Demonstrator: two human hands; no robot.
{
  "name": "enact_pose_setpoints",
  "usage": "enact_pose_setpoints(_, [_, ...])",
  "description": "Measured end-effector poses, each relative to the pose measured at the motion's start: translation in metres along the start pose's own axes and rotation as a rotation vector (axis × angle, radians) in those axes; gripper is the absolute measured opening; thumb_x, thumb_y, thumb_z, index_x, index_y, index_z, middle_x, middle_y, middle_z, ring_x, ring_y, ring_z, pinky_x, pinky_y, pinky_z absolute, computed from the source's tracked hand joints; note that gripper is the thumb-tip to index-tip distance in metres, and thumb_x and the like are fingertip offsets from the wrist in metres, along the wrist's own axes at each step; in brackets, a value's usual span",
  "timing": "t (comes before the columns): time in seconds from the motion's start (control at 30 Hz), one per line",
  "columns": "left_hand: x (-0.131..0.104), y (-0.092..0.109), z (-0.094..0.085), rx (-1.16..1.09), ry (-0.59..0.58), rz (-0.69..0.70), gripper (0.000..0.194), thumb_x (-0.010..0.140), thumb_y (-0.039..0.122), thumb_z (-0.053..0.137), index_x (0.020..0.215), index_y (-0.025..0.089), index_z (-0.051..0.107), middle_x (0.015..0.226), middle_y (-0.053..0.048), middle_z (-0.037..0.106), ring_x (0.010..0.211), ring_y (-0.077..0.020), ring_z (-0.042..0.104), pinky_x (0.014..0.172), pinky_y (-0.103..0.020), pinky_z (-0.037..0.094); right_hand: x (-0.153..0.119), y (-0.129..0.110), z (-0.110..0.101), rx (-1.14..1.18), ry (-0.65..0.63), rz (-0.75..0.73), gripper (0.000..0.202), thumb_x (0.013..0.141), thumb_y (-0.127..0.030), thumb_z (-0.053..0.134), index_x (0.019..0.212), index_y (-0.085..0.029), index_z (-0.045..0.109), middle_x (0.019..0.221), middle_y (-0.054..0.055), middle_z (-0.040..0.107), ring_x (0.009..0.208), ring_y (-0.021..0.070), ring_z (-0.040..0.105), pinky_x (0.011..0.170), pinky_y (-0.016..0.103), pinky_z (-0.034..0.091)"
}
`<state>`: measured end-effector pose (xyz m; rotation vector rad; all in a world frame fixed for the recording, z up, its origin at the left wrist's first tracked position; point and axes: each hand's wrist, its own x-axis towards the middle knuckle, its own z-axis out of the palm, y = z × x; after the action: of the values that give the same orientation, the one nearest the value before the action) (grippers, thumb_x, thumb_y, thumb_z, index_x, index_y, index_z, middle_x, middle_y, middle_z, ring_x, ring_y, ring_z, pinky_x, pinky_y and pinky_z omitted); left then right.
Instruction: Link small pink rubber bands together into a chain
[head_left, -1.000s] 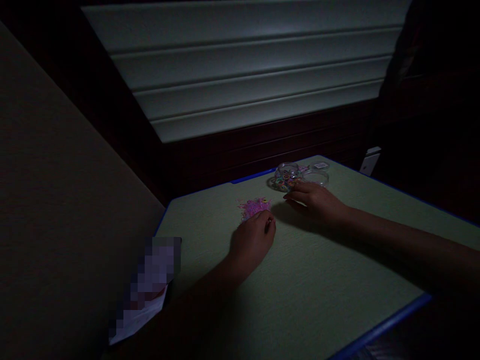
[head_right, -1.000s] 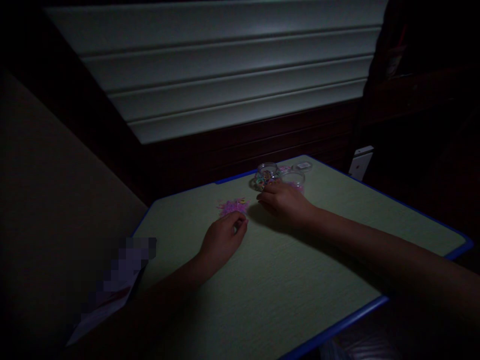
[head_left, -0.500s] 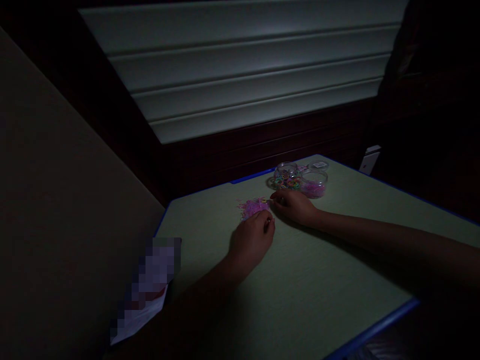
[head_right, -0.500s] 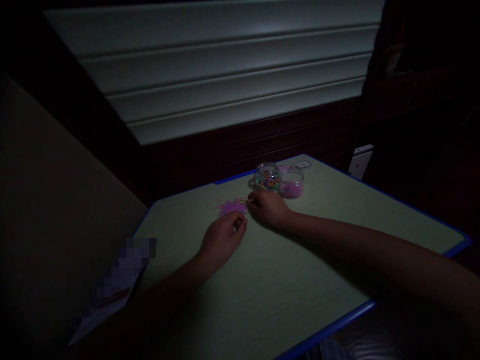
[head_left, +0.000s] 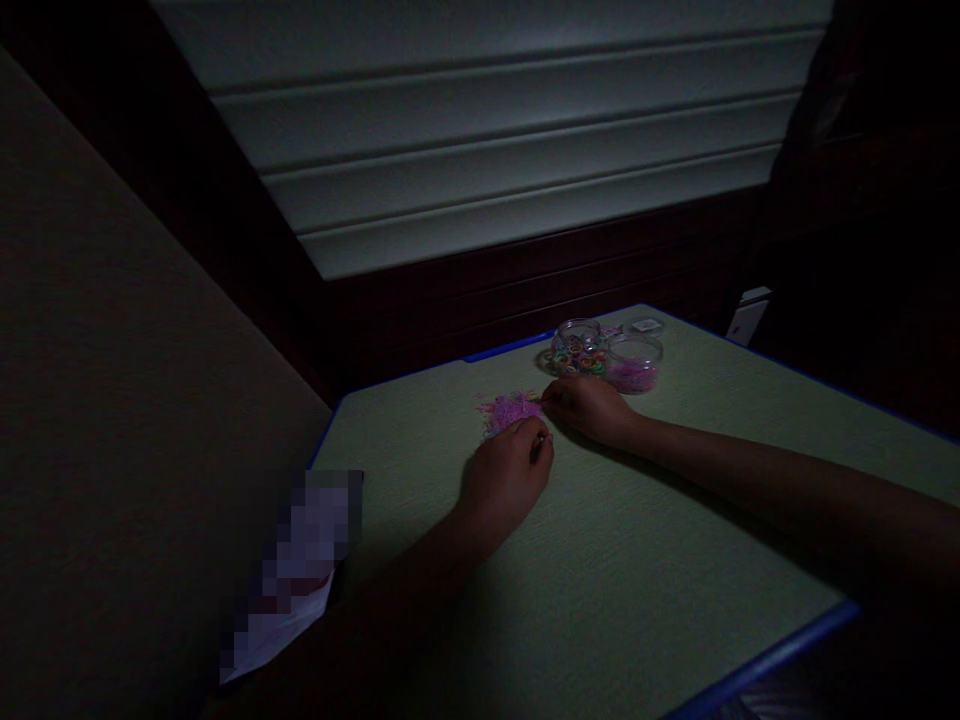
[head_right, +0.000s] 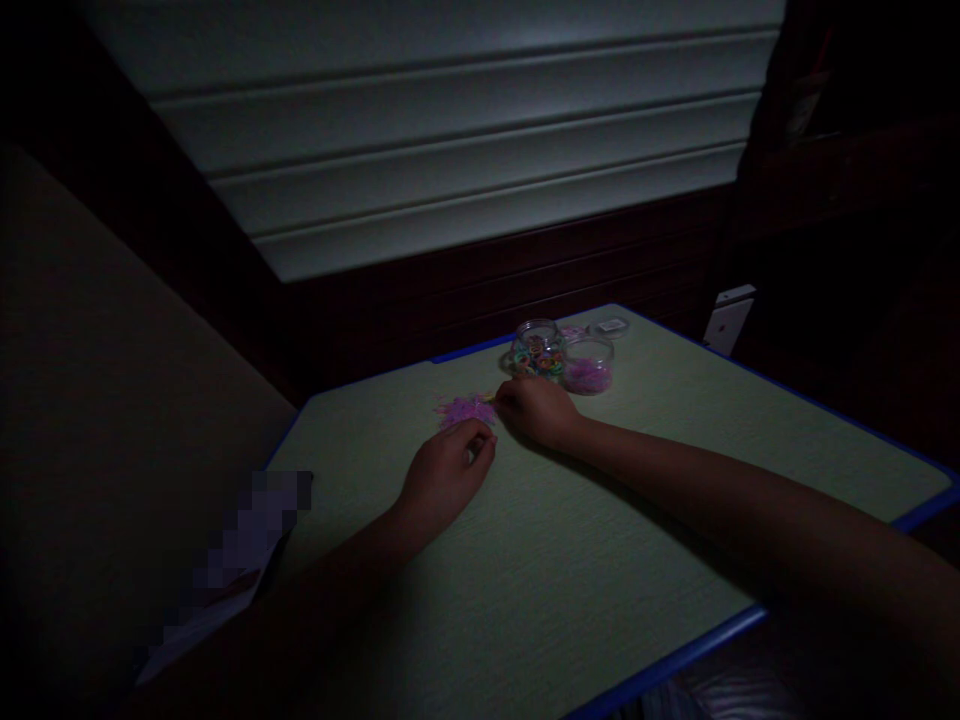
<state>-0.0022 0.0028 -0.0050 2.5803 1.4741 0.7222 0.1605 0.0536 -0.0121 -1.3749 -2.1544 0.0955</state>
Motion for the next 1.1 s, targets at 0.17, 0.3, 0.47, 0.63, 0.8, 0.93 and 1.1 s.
enact_pose_setpoints(0.17, [0.0, 0.001, -0.001, -0.004, -0.013, -0.018, 0.015, 0.081, 0.026, 0.039, 0.082, 0.021, 0.053, 0.079, 0.0, 0.06, 0.069, -0.0121, 0.054, 0.063, -0.022, 0.038, -0.002, -0.001, -0.002, 0.078, 0.058, -0.021, 0.019, 0.077, -0.023, 0.048, 0.084, -0.016, 0.063, 0.081, 0.005, 0.063, 0.072, 0.0144, 0.056, 0.063, 0.022, 0.038])
enact_pose_setpoints(0.3, [0.001, 0.0, -0.001, -0.012, -0.006, -0.014, 0.014, 0.081, 0.026, 0.039, 0.081, 0.022, 0.052, 0.079, 0.001, 0.06, 0.068, -0.0119, 0.054, 0.062, -0.022, 0.038, -0.006, -0.002, -0.005, 0.15, 0.091, -0.046, 0.017, 0.075, -0.017, 0.048, 0.082, -0.013, 0.064, 0.078, 0.006, 0.064, 0.072, 0.0142, 0.056, 0.064, 0.022, 0.038])
enact_pose_setpoints(0.47, [0.001, -0.002, 0.001, -0.018, 0.013, -0.011, 0.014, 0.081, 0.027, 0.038, 0.081, 0.023, 0.051, 0.079, 0.001, 0.06, 0.066, -0.0118, 0.053, 0.061, -0.022, 0.037, -0.01, 0.0, -0.006, 0.264, 0.072, 0.027, 0.017, 0.074, -0.018, 0.049, 0.08, -0.013, 0.064, 0.074, 0.005, 0.064, 0.066, 0.0126, 0.055, 0.059, 0.021, 0.038])
enact_pose_setpoints(0.63, [0.001, -0.002, 0.002, -0.023, 0.013, -0.014, 0.014, 0.081, 0.027, 0.039, 0.083, 0.023, 0.051, 0.08, 0.001, 0.06, 0.067, -0.0118, 0.053, 0.061, -0.021, 0.038, -0.021, 0.001, -0.012, 0.413, 0.033, 0.093, 0.019, 0.076, -0.023, 0.047, 0.078, -0.012, 0.062, 0.073, 0.003, 0.063, 0.065, 0.0125, 0.055, 0.06, 0.022, 0.04])
enact_pose_setpoints(0.8, [0.002, -0.001, 0.0, -0.026, 0.014, -0.025, 0.015, 0.081, 0.029, 0.038, 0.082, 0.022, 0.052, 0.08, 0.001, 0.06, 0.068, -0.0118, 0.054, 0.062, -0.021, 0.039, -0.029, -0.002, -0.017, 0.502, 0.021, 0.09, 0.02, 0.076, -0.027, 0.047, 0.078, -0.012, 0.06, 0.072, 0.003, 0.061, 0.065, 0.0127, 0.054, 0.06, 0.024, 0.041])
enact_pose_setpoints(0.93, [0.002, 0.001, -0.002, -0.029, 0.02, -0.054, 0.016, 0.081, 0.03, 0.039, 0.086, 0.023, 0.052, 0.078, 0.0, 0.061, 0.069, -0.0126, 0.055, 0.063, -0.022, 0.04, -0.029, -0.003, -0.017, 0.54, 0.004, 0.062, 0.021, 0.077, -0.028, 0.046, 0.079, -0.012, 0.06, 0.071, 0.003, 0.06, 0.064, 0.0122, 0.053, 0.059, 0.023, 0.041])
enact_pose_setpoints(1.1, [0.003, 0.002, -0.002, -0.053, 0.048, -0.092, 0.022, 0.082, 0.032, 0.04, 0.1, 0.023, 0.048, 0.077, 0.001, 0.061, 0.065, -0.0128, 0.056, 0.063, -0.023, 0.041, -0.029, -0.002, -0.019, 0.58, -0.037, 0.074, 0.02, 0.076, -0.027, 0.047, 0.078, -0.012, 0.06, 0.071, 0.003, 0.06, 0.064, 0.0118, 0.053, 0.06, 0.023, 0.042])
